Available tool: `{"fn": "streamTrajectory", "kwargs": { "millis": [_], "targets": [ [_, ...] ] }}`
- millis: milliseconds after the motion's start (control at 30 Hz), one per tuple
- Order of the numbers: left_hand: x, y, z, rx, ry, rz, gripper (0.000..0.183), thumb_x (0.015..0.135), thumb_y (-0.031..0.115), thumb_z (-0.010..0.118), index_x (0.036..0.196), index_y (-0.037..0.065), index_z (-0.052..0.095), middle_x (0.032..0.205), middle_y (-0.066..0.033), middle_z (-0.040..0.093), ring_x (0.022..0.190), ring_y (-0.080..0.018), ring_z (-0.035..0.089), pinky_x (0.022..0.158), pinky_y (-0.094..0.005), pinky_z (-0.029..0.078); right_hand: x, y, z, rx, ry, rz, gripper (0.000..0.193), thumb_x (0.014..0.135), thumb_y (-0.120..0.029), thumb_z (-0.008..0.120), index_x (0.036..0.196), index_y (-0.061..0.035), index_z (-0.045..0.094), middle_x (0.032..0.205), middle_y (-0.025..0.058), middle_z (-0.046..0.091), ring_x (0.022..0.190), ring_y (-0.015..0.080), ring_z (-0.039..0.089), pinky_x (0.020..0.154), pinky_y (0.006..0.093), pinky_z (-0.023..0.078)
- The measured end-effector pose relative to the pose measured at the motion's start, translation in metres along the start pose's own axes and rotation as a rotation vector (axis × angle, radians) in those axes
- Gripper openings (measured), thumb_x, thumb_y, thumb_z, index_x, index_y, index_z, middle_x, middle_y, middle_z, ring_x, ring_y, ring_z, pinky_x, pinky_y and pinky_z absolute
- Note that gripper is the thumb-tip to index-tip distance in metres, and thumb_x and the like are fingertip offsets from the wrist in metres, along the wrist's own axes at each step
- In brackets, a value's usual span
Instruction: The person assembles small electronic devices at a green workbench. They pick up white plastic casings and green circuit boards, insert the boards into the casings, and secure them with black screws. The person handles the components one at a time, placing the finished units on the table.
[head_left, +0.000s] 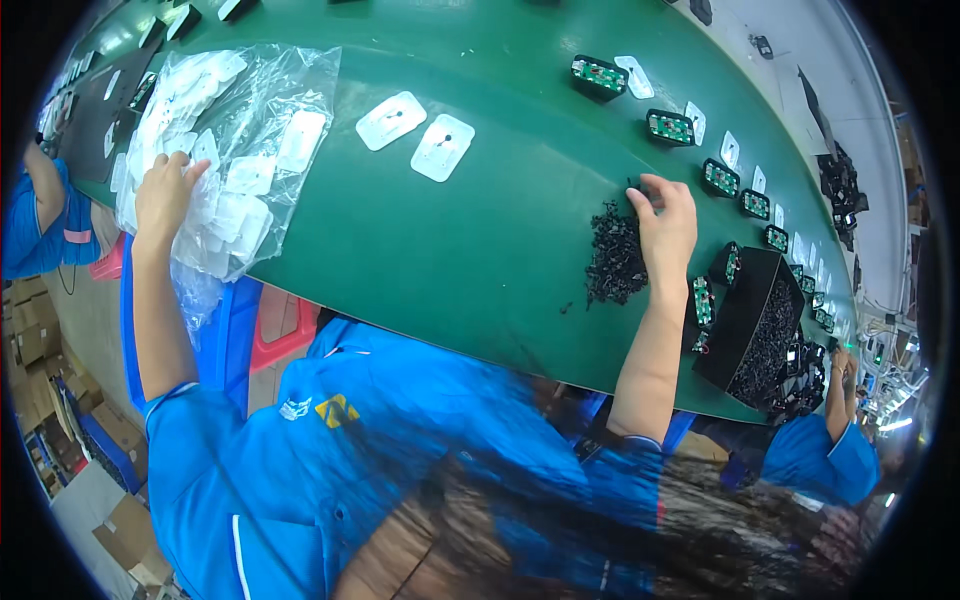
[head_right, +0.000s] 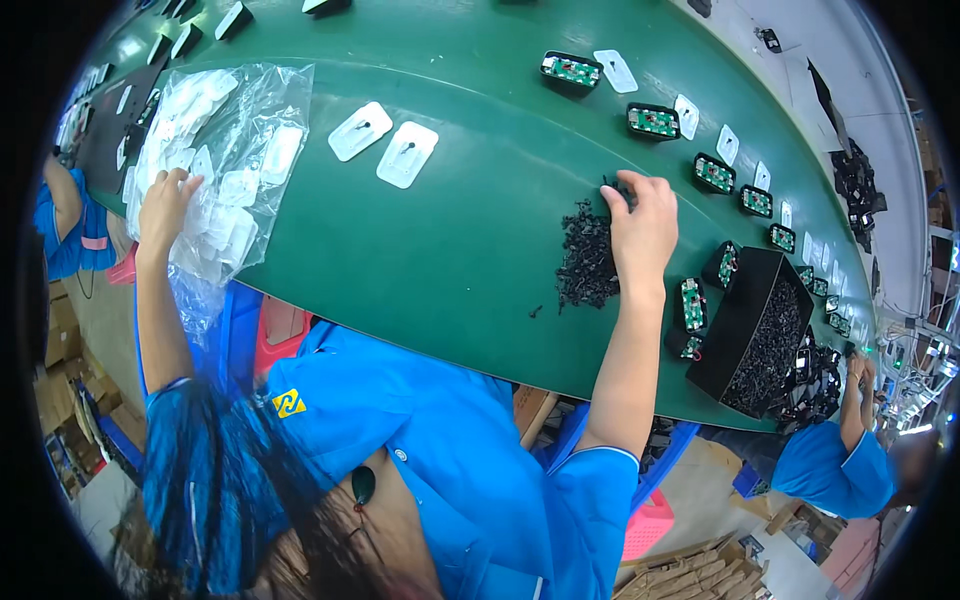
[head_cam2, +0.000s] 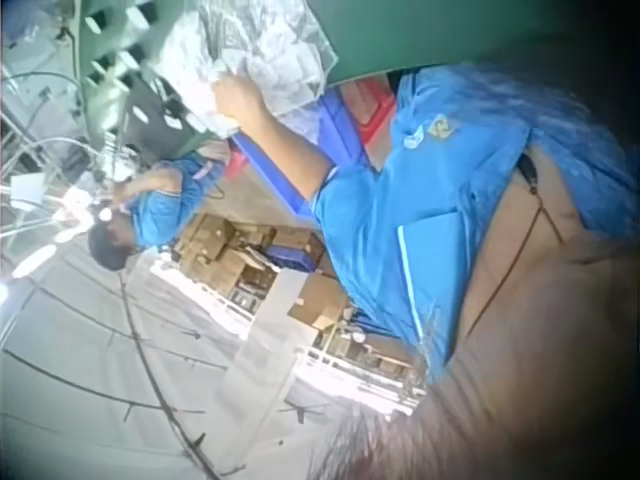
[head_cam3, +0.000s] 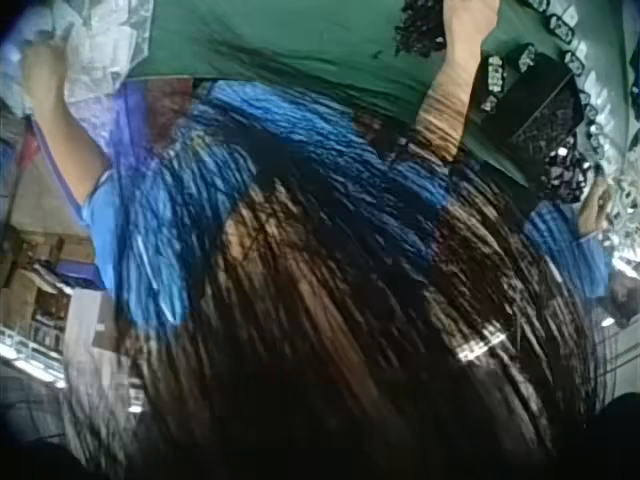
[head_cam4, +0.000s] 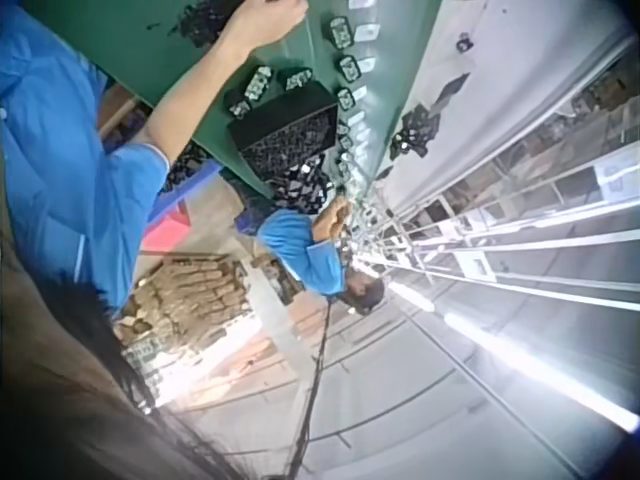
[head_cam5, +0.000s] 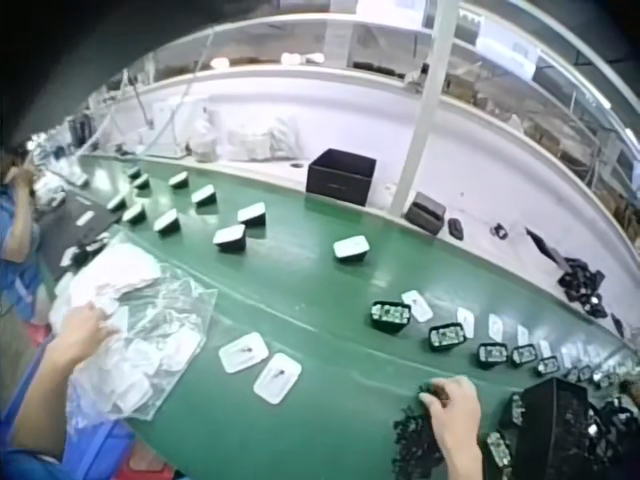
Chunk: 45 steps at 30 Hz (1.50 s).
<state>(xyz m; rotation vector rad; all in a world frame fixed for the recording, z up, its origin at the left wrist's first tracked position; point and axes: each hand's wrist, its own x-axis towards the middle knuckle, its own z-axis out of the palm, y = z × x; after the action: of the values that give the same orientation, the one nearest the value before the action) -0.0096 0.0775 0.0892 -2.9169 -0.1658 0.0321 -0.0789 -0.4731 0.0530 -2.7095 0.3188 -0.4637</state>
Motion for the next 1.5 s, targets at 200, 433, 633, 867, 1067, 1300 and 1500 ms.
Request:
{"fn": "streamTrajectory", "kwargs": {
  "millis": [200, 433, 633, 867, 1067, 1300, 1500],
  "targets": [
    [-0.009, -0.043, 0.027, -0.373, 0.140, 0.400, 0.036, 0.080, 0.009, 0.064, 0.115, 0.005, 0.057, 0.114, -0.0130, 0.055, 0.107, -0.0326, 0.048, 0.091, -0.0390, 0.040, 0.004, 0.002, 0.011, -0.005, -0.025, -0.089, 0.011, 0.079, -0.013, 0.066, 0.085, -0.0049, 0.062, 0.088, 0.0078, 0.055, 0.085, 0.0249, 0.055, 0.074, 0.0366, 0.046],
    [0.002, -0.031, 0.018, -0.266, 0.117, 0.284, 0.030, 0.076, 0.014, 0.070, 0.102, 0.007, 0.056, 0.106, -0.0137, 0.054, 0.100, -0.0360, 0.049, 0.087, -0.0406, 0.041, -0.006, -0.006, 0.004, -0.064, 0.089, -0.150, 0.008, 0.079, -0.010, 0.065, 0.084, -0.0047, 0.060, 0.086, 0.0086, 0.055, 0.086, 0.0261, 0.055, 0.073, 0.0381, 0.045],
    [0.004, -0.015, 0.025, -0.204, 0.185, 0.142, 0.034, 0.079, 0.029, 0.070, 0.098, 0.005, 0.055, 0.101, -0.0193, 0.054, 0.094, -0.0384, 0.052, 0.079, -0.0439, 0.043, -0.010, -0.003, -0.001, 0.167, 0.123, -0.029, 0.006, 0.081, -0.003, 0.060, 0.087, -0.0026, 0.059, 0.083, 0.0104, 0.057, 0.075, 0.0239, 0.058, 0.068, 0.0353, 0.047],
    [0.002, -0.015, 0.030, -0.127, 0.208, 0.148, 0.045, 0.080, 0.039, 0.068, 0.096, 0.000, 0.054, 0.093, -0.0225, 0.057, 0.087, -0.0395, 0.055, 0.074, -0.0456, 0.044, -0.015, 0.003, -0.002, 0.422, 0.060, 0.053, 0.015, 0.087, 0.000, 0.057, 0.100, 0.0013, 0.063, 0.088, 0.0065, 0.064, 0.075, 0.0102, 0.062, 0.067, 0.0222, 0.049],
    [0.005, -0.010, 0.035, -0.340, 0.199, 0.150, 0.052, 0.075, 0.046, 0.070, 0.091, 0.000, 0.054, 0.086, -0.0222, 0.059, 0.084, -0.0366, 0.057, 0.072, -0.0440, 0.044, -0.019, -0.003, -0.003, 0.743, 0.103, 0.181, 0.006, 0.086, -0.005, 0.062, 0.088, 0.0009, 0.060, 0.079, 0.0027, 0.061, 0.071, 0.0100, 0.061, 0.066, 0.0217, 0.050],
    [-0.002, -0.015, 0.018, -0.690, 0.178, -0.014, 0.037, 0.084, 0.031, 0.064, 0.101, -0.001, 0.056, 0.106, -0.0206, 0.062, 0.094, -0.0351, 0.060, 0.079, -0.0383, 0.047, -0.020, 0.007, -0.001, 0.687, 0.036, 0.121, 0.011, 0.089, -0.005, 0.059, 0.095, 0.0020, 0.064, 0.083, 0.0033, 0.061, 0.072, 0.0082, 0.056, 0.065, 0.0196, 0.045],
    [-0.038, 0.037, -0.013, -1.439, 0.289, 0.054, 0.027, 0.086, 0.017, 0.061, 0.107, 0.000, 0.054, 0.096, -0.0103, 0.063, 0.091, -0.0212, 0.061, 0.080, -0.0332, 0.047, -0.032, -0.059, -0.003, 0.972, -0.111, 0.202, 0.009, 0.087, 0.001, 0.059, 0.095, 0.0049, 0.059, 0.088, 0.0111, 0.064, 0.077, 0.0137, 0.062, 0.070, 0.0236, 0.051]
  ]
}}
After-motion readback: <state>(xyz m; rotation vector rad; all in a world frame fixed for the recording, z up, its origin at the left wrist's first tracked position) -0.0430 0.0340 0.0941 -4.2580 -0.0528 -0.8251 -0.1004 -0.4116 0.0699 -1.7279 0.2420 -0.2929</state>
